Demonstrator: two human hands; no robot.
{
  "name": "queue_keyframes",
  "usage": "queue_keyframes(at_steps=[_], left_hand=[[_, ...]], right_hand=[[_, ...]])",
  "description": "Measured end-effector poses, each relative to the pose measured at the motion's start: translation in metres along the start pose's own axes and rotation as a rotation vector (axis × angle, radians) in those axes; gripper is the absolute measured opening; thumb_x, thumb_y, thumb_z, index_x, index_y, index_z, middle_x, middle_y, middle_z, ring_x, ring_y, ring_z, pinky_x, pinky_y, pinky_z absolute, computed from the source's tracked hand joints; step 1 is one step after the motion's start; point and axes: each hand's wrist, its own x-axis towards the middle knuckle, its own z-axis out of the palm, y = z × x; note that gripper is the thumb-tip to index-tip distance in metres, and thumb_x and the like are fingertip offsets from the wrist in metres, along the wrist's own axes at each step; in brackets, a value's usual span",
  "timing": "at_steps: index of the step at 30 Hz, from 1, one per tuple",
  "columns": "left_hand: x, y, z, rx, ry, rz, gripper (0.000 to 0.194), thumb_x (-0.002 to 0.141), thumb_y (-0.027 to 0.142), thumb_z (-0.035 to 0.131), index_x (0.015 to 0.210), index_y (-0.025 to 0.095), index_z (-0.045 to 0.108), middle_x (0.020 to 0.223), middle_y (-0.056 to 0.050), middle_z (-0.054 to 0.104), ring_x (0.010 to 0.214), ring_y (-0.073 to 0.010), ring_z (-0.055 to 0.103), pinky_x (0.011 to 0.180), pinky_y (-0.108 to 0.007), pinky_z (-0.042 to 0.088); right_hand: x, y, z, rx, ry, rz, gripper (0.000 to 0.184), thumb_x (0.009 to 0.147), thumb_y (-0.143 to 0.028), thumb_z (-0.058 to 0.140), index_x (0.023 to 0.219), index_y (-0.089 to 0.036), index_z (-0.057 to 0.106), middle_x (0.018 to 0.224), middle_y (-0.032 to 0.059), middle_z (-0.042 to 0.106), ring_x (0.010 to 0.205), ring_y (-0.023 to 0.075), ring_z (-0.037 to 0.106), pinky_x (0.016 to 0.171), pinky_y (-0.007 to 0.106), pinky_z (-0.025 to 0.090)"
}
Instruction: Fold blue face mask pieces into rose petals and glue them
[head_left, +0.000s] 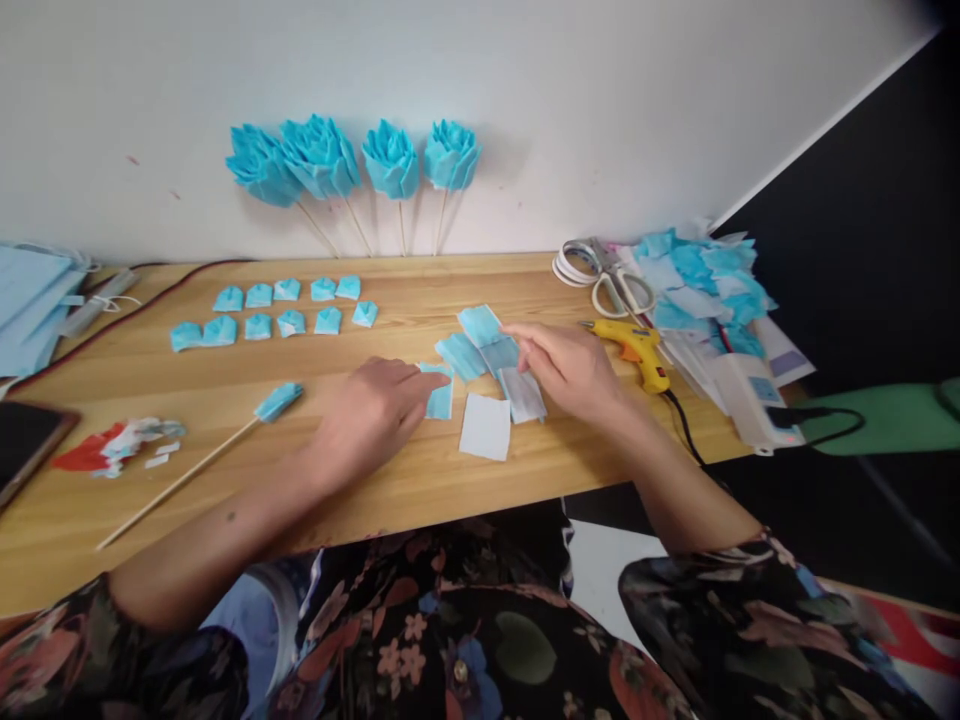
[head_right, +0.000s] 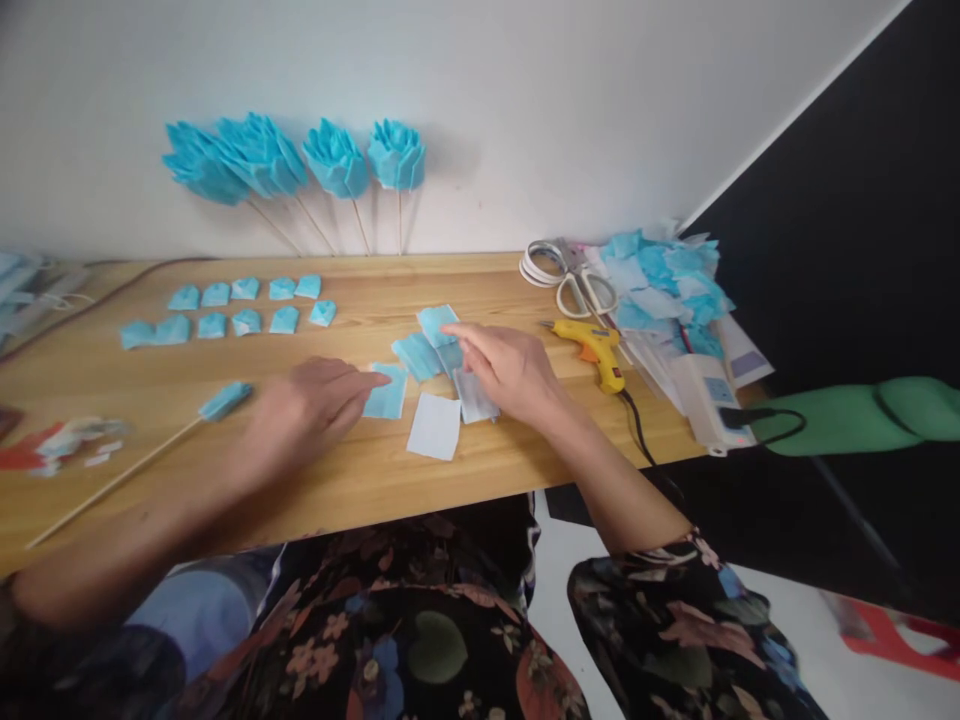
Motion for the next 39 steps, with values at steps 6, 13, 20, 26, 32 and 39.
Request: queue_keyframes(at_steps=[6, 13, 20, 26, 32, 39], left_hand=[[-0.007, -0.012, 0.016, -0.053, -0.099, 0.133, 0.032, 0.097, 0.014, 0.041, 0.099, 0.019, 0.073, 0.113, -0.011, 0.071, 0.107, -0.0254, 0.064, 0.091, -0.044, 0.050], [-0.013, -0.019, 0.024, -0.018, -0.159, 0.084, 0.035, 0.097, 0.015, 0.040, 0.119, 0.018, 0.067, 0.114, -0.013, 0.071, 0.104, -0.0265, 0.063, 0.095, -0.049, 0.047], [-0.003, 0.021, 0.018, 0.056, -0.113, 0.186, 0.030, 0.099, 0.019, 0.042, 0.114, 0.018, 0.068, 0.127, -0.013, 0.065, 0.118, -0.0275, 0.058, 0.103, -0.048, 0.043], [-0.003, 0.032, 0.033, 0.080, -0.309, 0.320, 0.025, 0.098, 0.018, 0.046, 0.108, 0.016, 0.069, 0.122, -0.015, 0.066, 0.115, -0.0276, 0.059, 0.104, -0.047, 0.042], [-0.011, 0.012, 0.028, 0.085, -0.313, 0.152, 0.027, 0.097, 0.020, 0.045, 0.109, 0.015, 0.069, 0.121, -0.017, 0.064, 0.114, -0.0310, 0.058, 0.097, -0.049, 0.044], [-0.013, 0.014, 0.028, 0.144, -0.310, 0.176, 0.026, 0.097, 0.022, 0.046, 0.111, 0.016, 0.068, 0.124, -0.015, 0.064, 0.113, -0.0298, 0.058, 0.094, -0.047, 0.045]], right_hand=[[-0.049, -0.002, 0.004, 0.039, -0.077, -0.137, 0.040, 0.094, -0.010, 0.042, 0.124, -0.025, 0.063, 0.117, 0.0087, 0.071, 0.110, 0.0254, 0.061, 0.093, 0.047, 0.049], [-0.079, 0.002, 0.013, -0.032, -0.099, -0.031, 0.036, 0.087, -0.003, 0.045, 0.104, -0.023, 0.069, 0.103, 0.0087, 0.071, 0.100, 0.0257, 0.062, 0.089, 0.046, 0.051], [-0.081, -0.001, 0.018, -0.015, -0.075, -0.061, 0.037, 0.086, -0.002, 0.044, 0.107, -0.021, 0.068, 0.107, 0.0088, 0.071, 0.103, 0.0249, 0.061, 0.091, 0.045, 0.049], [-0.075, -0.004, 0.019, -0.004, -0.061, -0.072, 0.035, 0.090, -0.006, 0.044, 0.106, -0.024, 0.068, 0.106, 0.0064, 0.071, 0.102, 0.0241, 0.061, 0.091, 0.045, 0.047], [-0.055, -0.006, 0.000, 0.060, 0.127, 0.057, 0.033, 0.097, -0.016, 0.042, 0.119, -0.027, 0.064, 0.113, 0.0065, 0.071, 0.106, 0.0247, 0.063, 0.092, 0.044, 0.046], [-0.006, -0.020, 0.012, 0.021, -0.061, -0.091, 0.033, 0.096, -0.028, 0.054, 0.129, -0.024, 0.059, 0.123, 0.0079, 0.069, 0.115, 0.0269, 0.060, 0.099, 0.045, 0.043]])
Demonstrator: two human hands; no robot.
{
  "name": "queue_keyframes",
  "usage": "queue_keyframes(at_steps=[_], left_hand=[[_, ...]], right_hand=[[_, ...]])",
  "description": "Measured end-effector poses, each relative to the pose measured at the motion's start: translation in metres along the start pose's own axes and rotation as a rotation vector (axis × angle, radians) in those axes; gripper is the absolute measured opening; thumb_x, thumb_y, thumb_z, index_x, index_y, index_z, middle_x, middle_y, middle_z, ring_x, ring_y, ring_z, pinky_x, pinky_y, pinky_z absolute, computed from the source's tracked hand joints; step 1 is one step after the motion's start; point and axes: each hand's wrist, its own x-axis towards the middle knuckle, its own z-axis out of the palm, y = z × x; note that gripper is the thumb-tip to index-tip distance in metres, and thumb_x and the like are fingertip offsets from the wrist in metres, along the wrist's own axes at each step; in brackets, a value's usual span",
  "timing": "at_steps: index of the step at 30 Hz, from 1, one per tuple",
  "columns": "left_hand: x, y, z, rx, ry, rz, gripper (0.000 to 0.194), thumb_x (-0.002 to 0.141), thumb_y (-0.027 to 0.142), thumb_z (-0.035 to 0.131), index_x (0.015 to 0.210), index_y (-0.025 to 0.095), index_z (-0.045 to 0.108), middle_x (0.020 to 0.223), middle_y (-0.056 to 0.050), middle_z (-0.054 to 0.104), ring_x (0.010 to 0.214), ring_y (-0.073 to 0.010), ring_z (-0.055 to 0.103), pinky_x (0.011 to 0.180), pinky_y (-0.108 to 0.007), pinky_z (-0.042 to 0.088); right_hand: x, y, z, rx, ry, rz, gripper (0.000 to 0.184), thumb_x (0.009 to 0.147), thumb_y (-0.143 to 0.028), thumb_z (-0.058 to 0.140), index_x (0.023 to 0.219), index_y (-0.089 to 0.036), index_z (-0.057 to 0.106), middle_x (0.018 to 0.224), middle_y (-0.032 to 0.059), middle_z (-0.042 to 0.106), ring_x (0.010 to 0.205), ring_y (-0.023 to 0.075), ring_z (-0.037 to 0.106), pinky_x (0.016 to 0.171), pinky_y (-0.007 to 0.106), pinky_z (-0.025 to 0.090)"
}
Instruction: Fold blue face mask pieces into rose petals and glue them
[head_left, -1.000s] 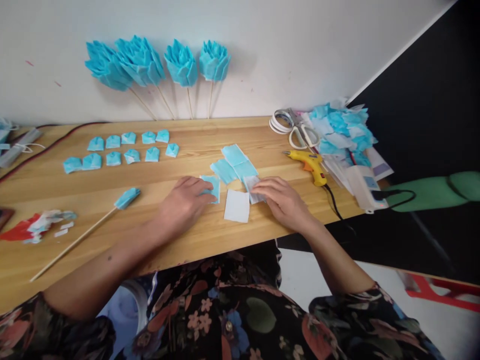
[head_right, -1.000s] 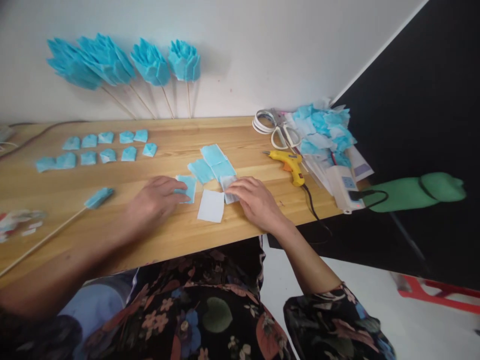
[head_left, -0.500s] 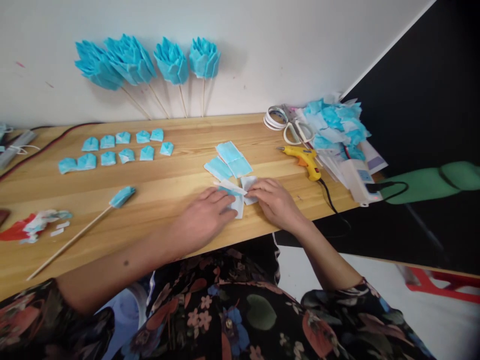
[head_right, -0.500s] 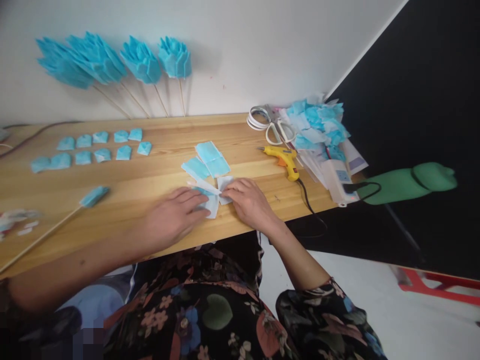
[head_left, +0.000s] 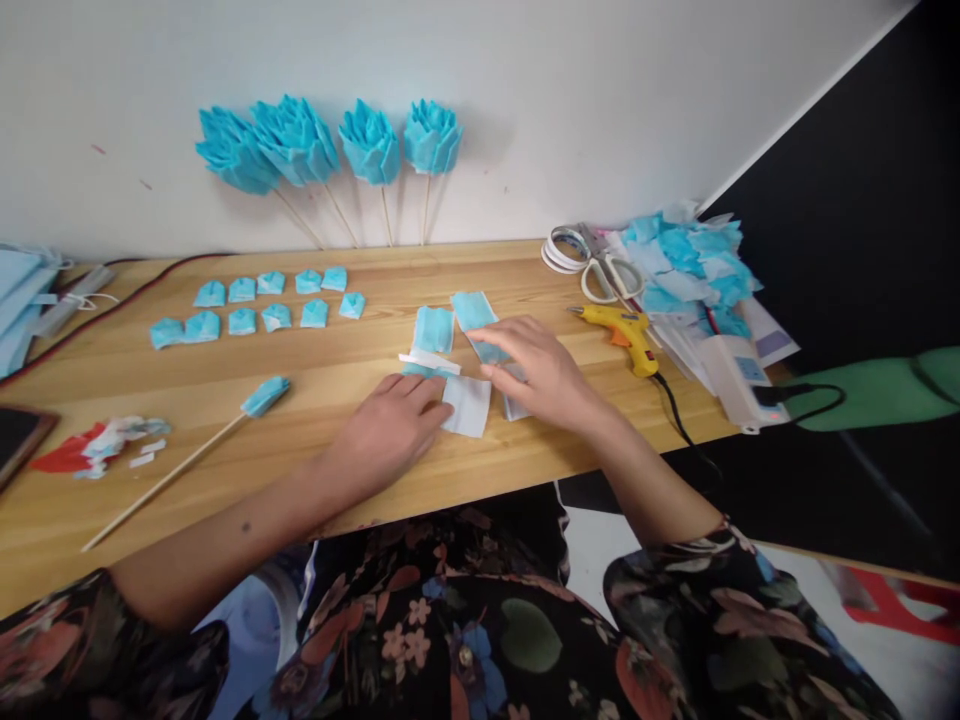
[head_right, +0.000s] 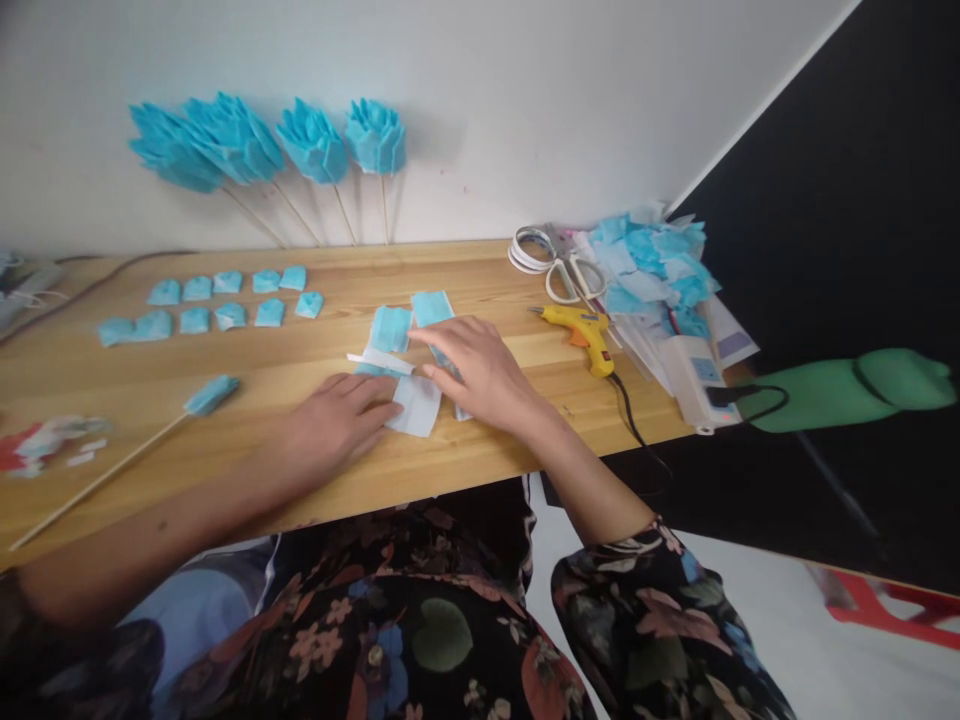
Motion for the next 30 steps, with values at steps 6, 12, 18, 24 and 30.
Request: queue_keyframes(at_steps=[6, 12, 18, 24, 30], left_hand=[[0.000, -0.003, 0.006, -0.092, 0.059, -0.009, 0.024, 0.097, 0.021, 0.048, 0.108, 0.015, 0.068, 0.125, -0.016, 0.064, 0.113, -0.0302, 0.058, 0.095, -0.048, 0.046], [-0.008, -0.008, -0.021, -0.301, 0.522, -0.214, 0.016, 0.095, 0.023, 0.054, 0.108, 0.021, 0.063, 0.118, -0.011, 0.064, 0.109, -0.0248, 0.059, 0.093, -0.043, 0.049], [-0.006, -0.023, -0.023, -1.147, 0.583, -0.684, 0.021, 0.095, 0.038, 0.054, 0.100, 0.021, 0.064, 0.098, -0.007, 0.067, 0.092, -0.0198, 0.062, 0.088, -0.038, 0.052], [0.006, -0.035, -0.008, -1.857, 0.452, -0.835, 0.041, 0.099, 0.049, 0.037, 0.114, 0.019, 0.061, 0.116, -0.014, 0.068, 0.098, -0.0230, 0.066, 0.086, -0.041, 0.055], [0.003, -0.035, -0.008, -1.988, 0.438, -0.745, 0.022, 0.090, 0.036, 0.060, 0.105, 0.020, 0.065, 0.108, -0.010, 0.071, 0.094, -0.0219, 0.066, 0.083, -0.039, 0.053]], right_hand=[[0.027, -0.005, 0.021, -0.065, -0.153, 0.010, 0.017, 0.087, -0.027, 0.065, 0.103, -0.022, 0.067, 0.117, 0.0080, 0.071, 0.109, 0.0281, 0.060, 0.093, 0.044, 0.043], [0.061, 0.009, 0.009, 0.415, 0.002, 0.303, 0.012, 0.086, -0.030, 0.060, 0.079, -0.021, 0.063, 0.076, 0.0006, 0.066, 0.074, 0.0174, 0.059, 0.070, 0.031, 0.044], [0.087, 0.004, 0.015, 1.189, 0.006, 0.418, 0.025, 0.076, -0.043, 0.072, 0.082, -0.021, 0.062, 0.075, -0.0018, 0.064, 0.066, 0.0124, 0.058, 0.063, 0.026, 0.049], [0.083, -0.005, 0.036, 1.361, -0.064, 0.418, 0.025, 0.075, -0.041, 0.077, 0.078, -0.021, 0.062, 0.071, -0.0032, 0.061, 0.061, 0.0102, 0.057, 0.063, 0.025, 0.050], [0.072, -0.008, 0.040, 1.225, -0.086, 0.403, 0.023, 0.080, -0.040, 0.073, 0.078, -0.020, 0.063, 0.068, -0.0036, 0.059, 0.059, 0.0087, 0.051, 0.060, 0.024, 0.043]])
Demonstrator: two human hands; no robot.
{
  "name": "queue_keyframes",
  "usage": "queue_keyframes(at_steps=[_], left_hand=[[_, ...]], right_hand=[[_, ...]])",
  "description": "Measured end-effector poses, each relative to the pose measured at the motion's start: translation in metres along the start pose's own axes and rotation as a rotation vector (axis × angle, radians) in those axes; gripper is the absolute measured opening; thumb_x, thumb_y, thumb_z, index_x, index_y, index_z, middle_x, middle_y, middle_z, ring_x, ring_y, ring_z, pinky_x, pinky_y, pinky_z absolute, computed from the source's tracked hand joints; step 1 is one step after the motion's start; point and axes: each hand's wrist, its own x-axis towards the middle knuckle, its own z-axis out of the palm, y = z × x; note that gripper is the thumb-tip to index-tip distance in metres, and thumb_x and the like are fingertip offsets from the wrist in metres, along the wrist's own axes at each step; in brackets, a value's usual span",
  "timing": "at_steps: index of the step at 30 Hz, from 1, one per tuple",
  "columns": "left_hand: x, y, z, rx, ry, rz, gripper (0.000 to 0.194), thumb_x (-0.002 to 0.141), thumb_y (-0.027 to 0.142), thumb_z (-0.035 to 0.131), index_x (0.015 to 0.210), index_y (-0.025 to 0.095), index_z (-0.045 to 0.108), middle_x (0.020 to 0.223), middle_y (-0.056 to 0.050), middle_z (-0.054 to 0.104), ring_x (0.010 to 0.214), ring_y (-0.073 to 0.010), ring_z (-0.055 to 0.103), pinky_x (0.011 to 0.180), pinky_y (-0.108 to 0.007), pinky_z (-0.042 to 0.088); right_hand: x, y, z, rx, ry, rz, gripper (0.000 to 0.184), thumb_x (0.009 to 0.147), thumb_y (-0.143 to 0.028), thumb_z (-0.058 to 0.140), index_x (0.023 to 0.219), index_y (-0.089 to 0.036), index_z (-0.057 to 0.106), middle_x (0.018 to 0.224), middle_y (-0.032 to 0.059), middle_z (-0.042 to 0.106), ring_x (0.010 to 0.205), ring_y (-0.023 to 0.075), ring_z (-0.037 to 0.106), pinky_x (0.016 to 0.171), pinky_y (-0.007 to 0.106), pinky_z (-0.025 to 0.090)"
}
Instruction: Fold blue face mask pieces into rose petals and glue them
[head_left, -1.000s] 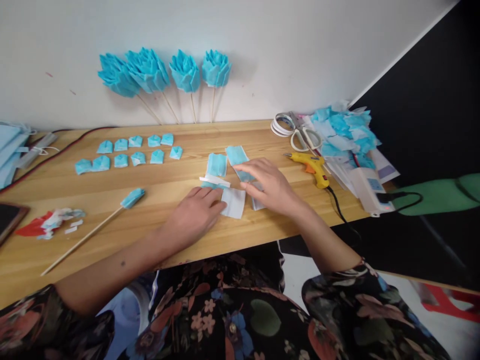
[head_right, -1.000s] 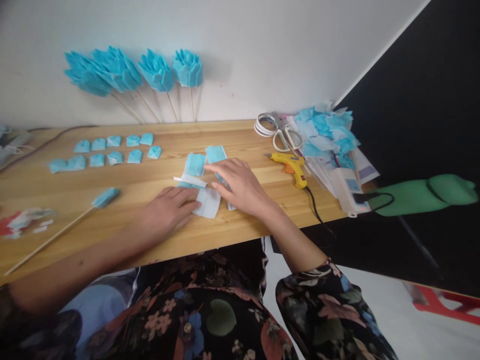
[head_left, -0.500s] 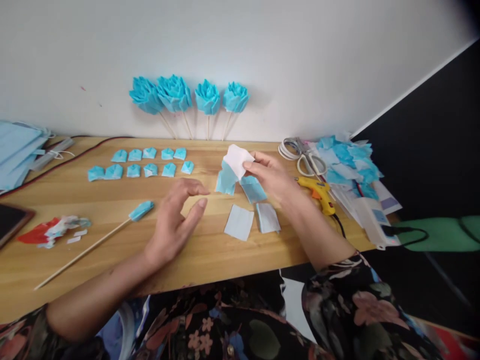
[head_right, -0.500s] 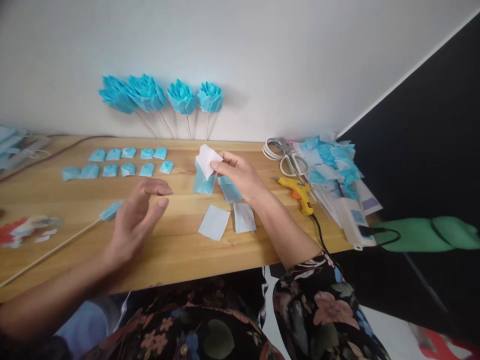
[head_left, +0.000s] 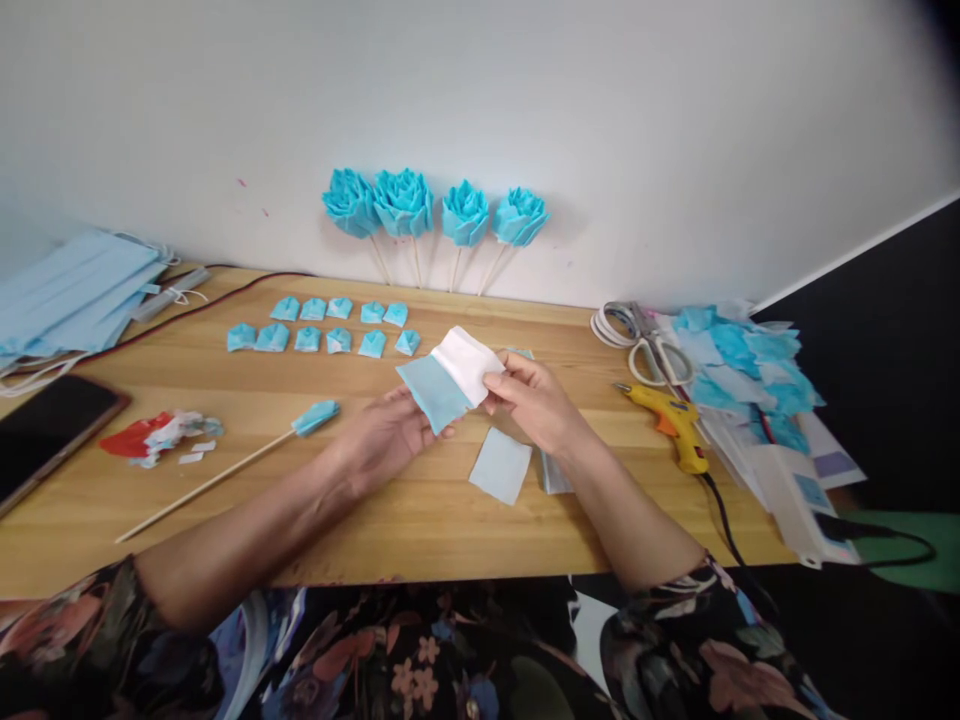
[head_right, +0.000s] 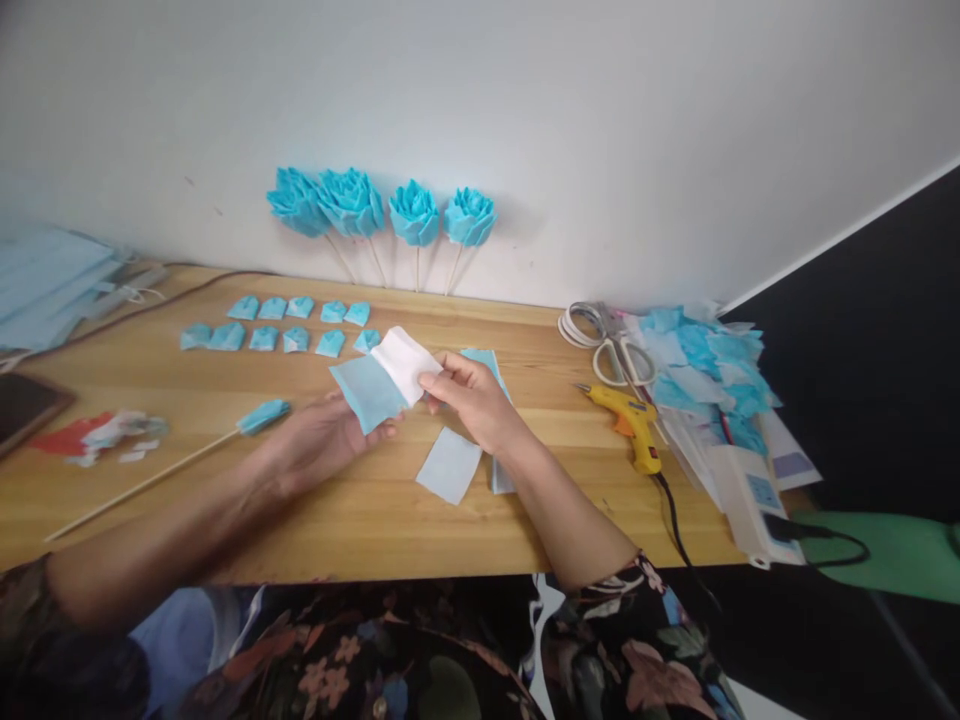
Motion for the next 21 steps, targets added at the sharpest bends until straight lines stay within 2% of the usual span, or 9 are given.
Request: queue_keyframes(at_steps=[2, 5, 10, 14, 18, 21], left_hand=[[-0.001, 0.000, 0.000, -0.064, -0.001, 0.005, 0.019, 0.081, 0.027, 0.071, 0.098, 0.020, 0.068, 0.100, -0.008, 0.071, 0.087, -0.0187, 0.065, 0.077, -0.034, 0.052], [-0.002, 0.002, 0.001, -0.125, 0.010, 0.017, 0.023, 0.073, 0.021, 0.079, 0.094, 0.018, 0.070, 0.092, -0.004, 0.069, 0.080, -0.0142, 0.062, 0.070, -0.028, 0.049], [0.000, 0.005, 0.003, -0.126, 0.054, 0.042, 0.025, 0.071, 0.027, 0.084, 0.088, 0.015, 0.071, 0.078, -0.001, 0.064, 0.066, -0.0093, 0.055, 0.063, -0.025, 0.043], [0.001, 0.005, 0.000, -0.041, 0.046, 0.077, 0.025, 0.070, 0.030, 0.085, 0.083, 0.014, 0.070, 0.073, 0.000, 0.062, 0.063, -0.0092, 0.051, 0.062, -0.025, 0.040], [0.000, 0.006, -0.002, 0.166, 0.038, 0.150, 0.025, 0.071, 0.033, 0.083, 0.081, 0.016, 0.067, 0.073, 0.001, 0.061, 0.064, -0.0094, 0.049, 0.063, -0.025, 0.039], [-0.001, 0.007, -0.001, 0.312, 0.011, 0.159, 0.025, 0.072, 0.033, 0.080, 0.080, 0.016, 0.064, 0.072, 0.003, 0.060, 0.064, -0.0092, 0.047, 0.063, -0.024, 0.038]], right_hand=[[-0.002, -0.001, 0.003, -0.083, -0.013, -0.013, 0.021, 0.083, -0.039, 0.071, 0.080, -0.020, 0.063, 0.070, -0.0031, 0.059, 0.061, 0.0090, 0.051, 0.061, 0.024, 0.041], [-0.002, -0.003, 0.007, -0.194, -0.024, -0.016, 0.019, 0.085, -0.037, 0.068, 0.082, -0.020, 0.064, 0.068, -0.0035, 0.055, 0.062, 0.0095, 0.049, 0.060, 0.024, 0.038], [-0.003, -0.002, 0.009, -0.233, -0.081, -0.026, 0.017, 0.082, -0.034, 0.069, 0.082, -0.019, 0.062, 0.073, -0.0027, 0.056, 0.064, 0.0098, 0.046, 0.060, 0.024, 0.035], [-0.004, 0.000, 0.004, -0.192, -0.139, -0.004, 0.016, 0.085, -0.034, 0.067, 0.092, -0.020, 0.067, 0.082, -0.0001, 0.062, 0.074, 0.0127, 0.054, 0.069, 0.026, 0.042], [-0.004, 0.002, -0.001, -0.079, -0.170, 0.020, 0.043, 0.095, -0.055, 0.047, 0.114, -0.023, 0.068, 0.106, 0.0054, 0.069, 0.100, 0.0196, 0.062, 0.088, 0.036, 0.049], [-0.005, 0.002, -0.001, -0.068, -0.162, -0.040, 0.056, 0.094, -0.067, 0.042, 0.122, -0.025, 0.067, 0.115, 0.0069, 0.070, 0.108, 0.0212, 0.063, 0.098, 0.039, 0.048]])
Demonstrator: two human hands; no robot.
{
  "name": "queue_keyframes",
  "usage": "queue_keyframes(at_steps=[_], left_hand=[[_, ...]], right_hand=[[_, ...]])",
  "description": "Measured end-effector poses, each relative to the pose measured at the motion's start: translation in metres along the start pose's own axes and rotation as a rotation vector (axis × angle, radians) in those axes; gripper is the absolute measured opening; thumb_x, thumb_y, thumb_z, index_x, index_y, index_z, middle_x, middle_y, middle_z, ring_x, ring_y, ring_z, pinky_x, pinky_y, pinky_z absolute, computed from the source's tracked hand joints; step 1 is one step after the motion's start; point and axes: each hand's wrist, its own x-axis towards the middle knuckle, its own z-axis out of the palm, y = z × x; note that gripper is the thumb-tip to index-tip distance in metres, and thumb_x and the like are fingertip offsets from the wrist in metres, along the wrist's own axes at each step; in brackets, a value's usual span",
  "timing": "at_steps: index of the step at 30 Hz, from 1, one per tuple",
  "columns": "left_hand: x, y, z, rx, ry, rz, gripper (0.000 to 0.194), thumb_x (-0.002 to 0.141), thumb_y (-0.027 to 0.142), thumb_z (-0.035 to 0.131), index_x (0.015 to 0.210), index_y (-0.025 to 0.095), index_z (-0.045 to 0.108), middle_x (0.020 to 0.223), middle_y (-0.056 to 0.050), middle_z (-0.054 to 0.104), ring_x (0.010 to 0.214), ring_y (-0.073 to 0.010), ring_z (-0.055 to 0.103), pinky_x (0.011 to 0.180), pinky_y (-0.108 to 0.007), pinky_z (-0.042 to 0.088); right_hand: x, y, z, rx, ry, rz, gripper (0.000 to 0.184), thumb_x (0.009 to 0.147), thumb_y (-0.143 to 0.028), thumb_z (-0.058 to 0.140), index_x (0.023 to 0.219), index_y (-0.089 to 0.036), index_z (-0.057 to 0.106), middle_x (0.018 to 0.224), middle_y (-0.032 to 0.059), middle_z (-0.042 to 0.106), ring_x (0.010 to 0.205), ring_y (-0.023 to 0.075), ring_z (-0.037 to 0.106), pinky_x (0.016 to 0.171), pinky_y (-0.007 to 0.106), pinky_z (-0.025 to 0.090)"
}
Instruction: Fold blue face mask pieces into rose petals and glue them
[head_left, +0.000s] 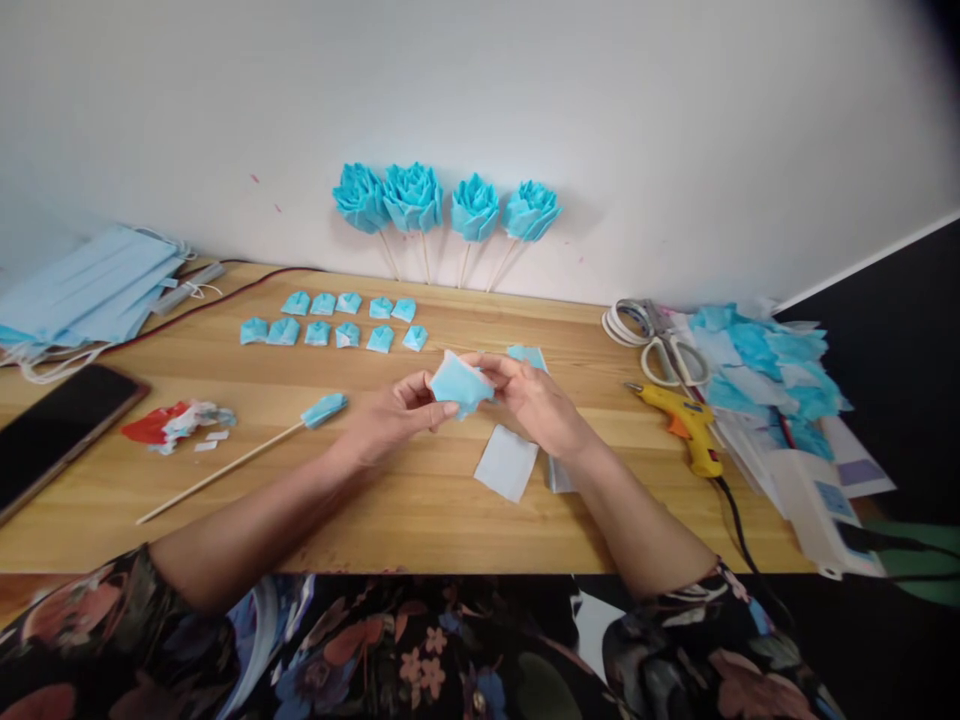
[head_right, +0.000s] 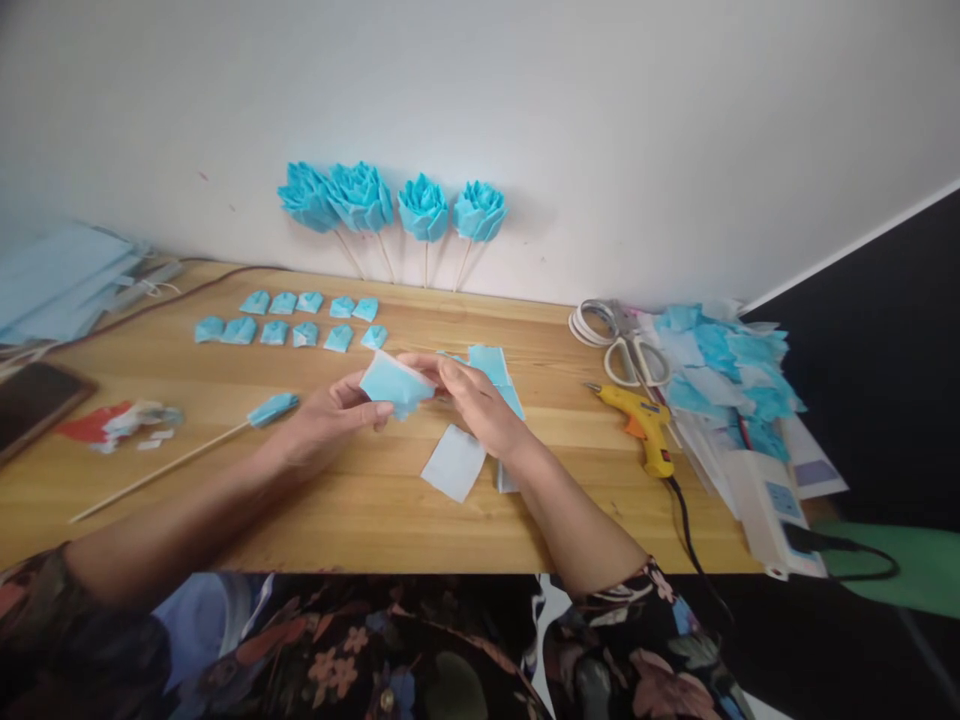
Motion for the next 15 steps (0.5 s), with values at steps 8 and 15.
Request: queue_keyframes(at_steps=[8, 15], left_hand=[[-0.001, 0.003, 0.004, 0.047, -0.027, 0.049, 0.029, 0.072, 0.036, 0.081, 0.076, 0.018, 0.059, 0.071, 0.003, 0.060, 0.068, -0.0112, 0.053, 0.064, -0.024, 0.041], [0.000, -0.003, -0.002, -0.001, 0.084, 0.081, 0.025, 0.082, 0.038, 0.075, 0.074, 0.016, 0.065, 0.071, 0.001, 0.065, 0.061, -0.0087, 0.055, 0.064, -0.023, 0.046]], right_hand=[[0.000, 0.003, 0.012, -0.184, 0.173, -0.081, 0.044, 0.083, -0.041, 0.073, 0.123, -0.026, 0.065, 0.098, 0.0034, 0.072, 0.085, 0.0162, 0.066, 0.080, 0.034, 0.054], [0.002, 0.005, 0.012, -0.095, 0.184, -0.094, 0.043, 0.084, -0.037, 0.072, 0.123, -0.025, 0.062, 0.095, 0.0024, 0.072, 0.080, 0.0142, 0.066, 0.072, 0.030, 0.055]])
